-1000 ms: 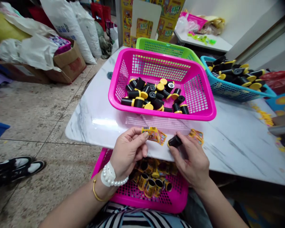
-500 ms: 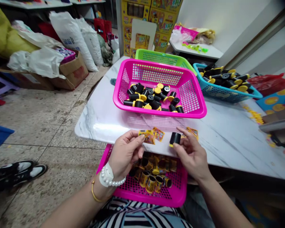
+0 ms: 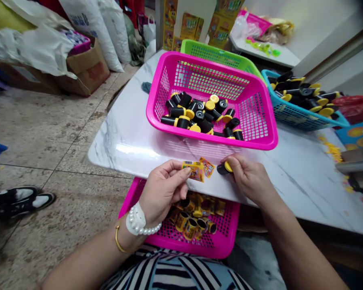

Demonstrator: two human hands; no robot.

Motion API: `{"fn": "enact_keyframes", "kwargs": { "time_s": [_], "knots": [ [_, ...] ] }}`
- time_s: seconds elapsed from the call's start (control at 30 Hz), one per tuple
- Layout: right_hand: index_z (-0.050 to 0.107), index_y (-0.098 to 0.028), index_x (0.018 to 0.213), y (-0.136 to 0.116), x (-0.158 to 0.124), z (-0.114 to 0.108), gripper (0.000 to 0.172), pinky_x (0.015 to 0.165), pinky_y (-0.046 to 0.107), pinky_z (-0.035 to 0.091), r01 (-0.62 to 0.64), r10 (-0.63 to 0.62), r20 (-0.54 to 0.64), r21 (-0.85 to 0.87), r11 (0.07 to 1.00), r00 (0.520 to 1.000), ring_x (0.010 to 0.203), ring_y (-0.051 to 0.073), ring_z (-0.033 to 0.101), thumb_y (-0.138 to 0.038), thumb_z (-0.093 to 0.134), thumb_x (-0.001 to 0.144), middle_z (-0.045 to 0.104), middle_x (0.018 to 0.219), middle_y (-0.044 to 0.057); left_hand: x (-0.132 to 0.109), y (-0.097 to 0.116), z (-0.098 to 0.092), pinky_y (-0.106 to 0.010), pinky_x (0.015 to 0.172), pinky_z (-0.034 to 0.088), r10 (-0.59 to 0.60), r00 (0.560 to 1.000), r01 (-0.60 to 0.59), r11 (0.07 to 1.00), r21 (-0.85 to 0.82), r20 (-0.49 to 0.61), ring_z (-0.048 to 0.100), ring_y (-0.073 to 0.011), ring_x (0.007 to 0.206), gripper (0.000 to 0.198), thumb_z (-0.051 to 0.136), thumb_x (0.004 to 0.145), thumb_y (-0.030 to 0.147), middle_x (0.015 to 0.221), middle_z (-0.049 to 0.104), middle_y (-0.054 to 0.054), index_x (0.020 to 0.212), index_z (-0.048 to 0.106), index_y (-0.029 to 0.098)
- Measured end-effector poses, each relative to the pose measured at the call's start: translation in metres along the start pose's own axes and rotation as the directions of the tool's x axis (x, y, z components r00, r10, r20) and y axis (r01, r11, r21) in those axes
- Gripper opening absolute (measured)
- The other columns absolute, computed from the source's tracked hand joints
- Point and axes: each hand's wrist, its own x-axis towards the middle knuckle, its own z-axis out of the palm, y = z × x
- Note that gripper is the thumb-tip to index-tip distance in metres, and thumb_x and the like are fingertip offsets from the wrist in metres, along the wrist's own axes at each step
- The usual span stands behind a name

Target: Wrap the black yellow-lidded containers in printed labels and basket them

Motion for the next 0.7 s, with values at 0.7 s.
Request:
{"fn": "enact_keyframes", "kwargs": {
  "time_s": [0.7],
  "knots": [
    [0.071,-0.026,0.116,-0.001,-0.026,-0.023,0.027,0.075,0.039,0.061,0.266,-0.276,-0.047,-0.150,0.952,0.960,0.083,0.024,0.074,-0.033,0.070,0.090,0.077,0.103,0.007,-0.003,0.000,0.001,-0.014,0.038,0.029,0.133,0.991,-0.136,0.954,0.267,0.028,0.042,-0.0039,0.038,0.017,0.070,0.087,0.027,0.055,0.054,0.008,0.095,0.057,0.018]
  ]
}}
